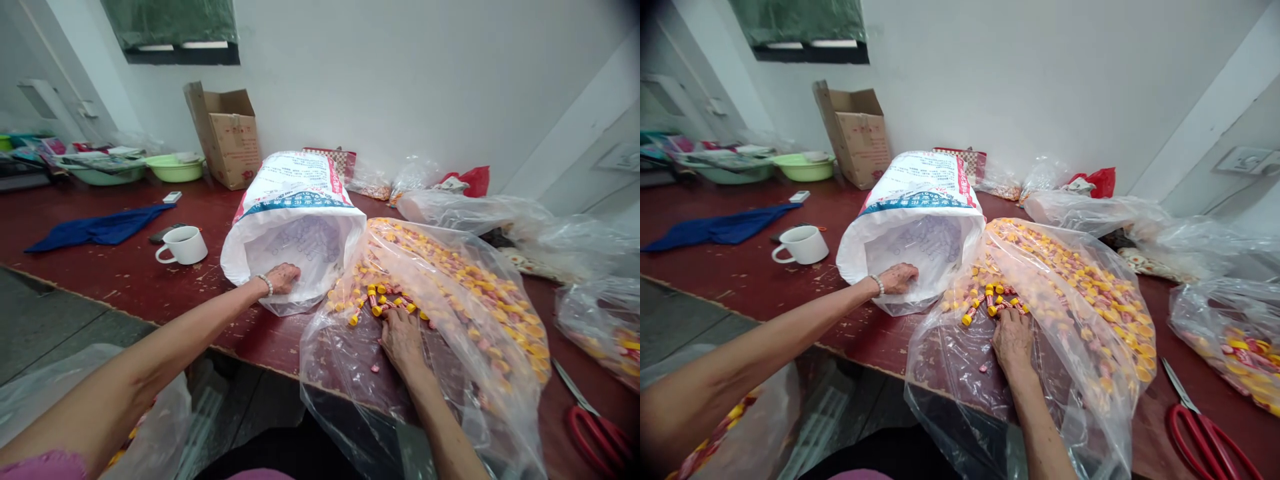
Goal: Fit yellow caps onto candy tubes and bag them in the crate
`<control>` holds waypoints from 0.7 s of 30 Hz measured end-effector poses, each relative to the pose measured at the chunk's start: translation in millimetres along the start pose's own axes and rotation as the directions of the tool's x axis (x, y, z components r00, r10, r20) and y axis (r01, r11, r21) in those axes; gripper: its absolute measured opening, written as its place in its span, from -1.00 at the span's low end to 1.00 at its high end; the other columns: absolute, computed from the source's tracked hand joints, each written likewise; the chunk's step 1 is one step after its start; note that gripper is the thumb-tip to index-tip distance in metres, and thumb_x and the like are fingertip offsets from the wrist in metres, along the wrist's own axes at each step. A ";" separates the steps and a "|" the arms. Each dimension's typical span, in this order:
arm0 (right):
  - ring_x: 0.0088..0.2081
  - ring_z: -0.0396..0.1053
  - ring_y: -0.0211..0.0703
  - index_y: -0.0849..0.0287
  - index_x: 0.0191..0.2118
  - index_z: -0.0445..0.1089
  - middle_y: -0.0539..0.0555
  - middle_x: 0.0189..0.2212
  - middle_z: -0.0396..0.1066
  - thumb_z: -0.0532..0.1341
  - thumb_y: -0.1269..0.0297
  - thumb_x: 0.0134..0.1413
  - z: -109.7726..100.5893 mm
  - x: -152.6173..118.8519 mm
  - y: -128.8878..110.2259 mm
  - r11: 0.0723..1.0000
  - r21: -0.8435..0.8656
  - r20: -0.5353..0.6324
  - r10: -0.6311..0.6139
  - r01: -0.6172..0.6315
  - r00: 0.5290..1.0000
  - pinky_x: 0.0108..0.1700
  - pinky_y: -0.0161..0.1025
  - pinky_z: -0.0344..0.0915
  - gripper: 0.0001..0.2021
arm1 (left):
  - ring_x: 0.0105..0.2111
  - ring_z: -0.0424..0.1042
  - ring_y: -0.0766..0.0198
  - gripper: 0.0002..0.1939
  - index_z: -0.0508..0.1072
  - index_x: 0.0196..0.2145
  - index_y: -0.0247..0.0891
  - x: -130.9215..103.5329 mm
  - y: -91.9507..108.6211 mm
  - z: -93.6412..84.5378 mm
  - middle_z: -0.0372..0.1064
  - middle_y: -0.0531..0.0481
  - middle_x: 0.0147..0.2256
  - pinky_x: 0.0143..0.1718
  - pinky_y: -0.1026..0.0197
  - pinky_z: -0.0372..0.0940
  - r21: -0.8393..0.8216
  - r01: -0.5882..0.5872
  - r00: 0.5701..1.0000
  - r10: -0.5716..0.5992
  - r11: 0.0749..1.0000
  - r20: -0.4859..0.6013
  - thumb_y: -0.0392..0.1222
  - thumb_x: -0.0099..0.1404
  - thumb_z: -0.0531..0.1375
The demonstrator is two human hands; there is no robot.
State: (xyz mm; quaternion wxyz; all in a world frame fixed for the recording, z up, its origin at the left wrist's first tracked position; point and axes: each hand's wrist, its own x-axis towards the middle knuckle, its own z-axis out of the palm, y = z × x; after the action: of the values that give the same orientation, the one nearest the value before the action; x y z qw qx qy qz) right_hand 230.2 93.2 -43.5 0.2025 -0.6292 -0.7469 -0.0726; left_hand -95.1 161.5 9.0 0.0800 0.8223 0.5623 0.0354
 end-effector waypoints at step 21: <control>-0.21 0.37 0.00 0.26 -0.30 0.40 0.22 -0.29 0.41 0.06 0.37 -0.03 -14.0 3.2 9.0 0.914 0.368 0.052 0.165 -0.173 0.985 -0.14 -0.10 0.28 -0.79 | -0.38 0.37 0.29 -0.69 0.41 -0.36 -0.37 48.0 13.3 1.7 0.37 0.00 -0.38 -0.31 0.17 0.29 -0.383 0.408 0.912 -0.391 0.829 0.126 -0.01 0.23 0.17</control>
State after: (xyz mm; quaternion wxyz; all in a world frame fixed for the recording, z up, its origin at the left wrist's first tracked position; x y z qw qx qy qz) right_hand 241.4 92.9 -30.9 0.3158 -0.6424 -0.6919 0.0940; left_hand -65.1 201.4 8.1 0.2642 0.6529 0.7004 0.1152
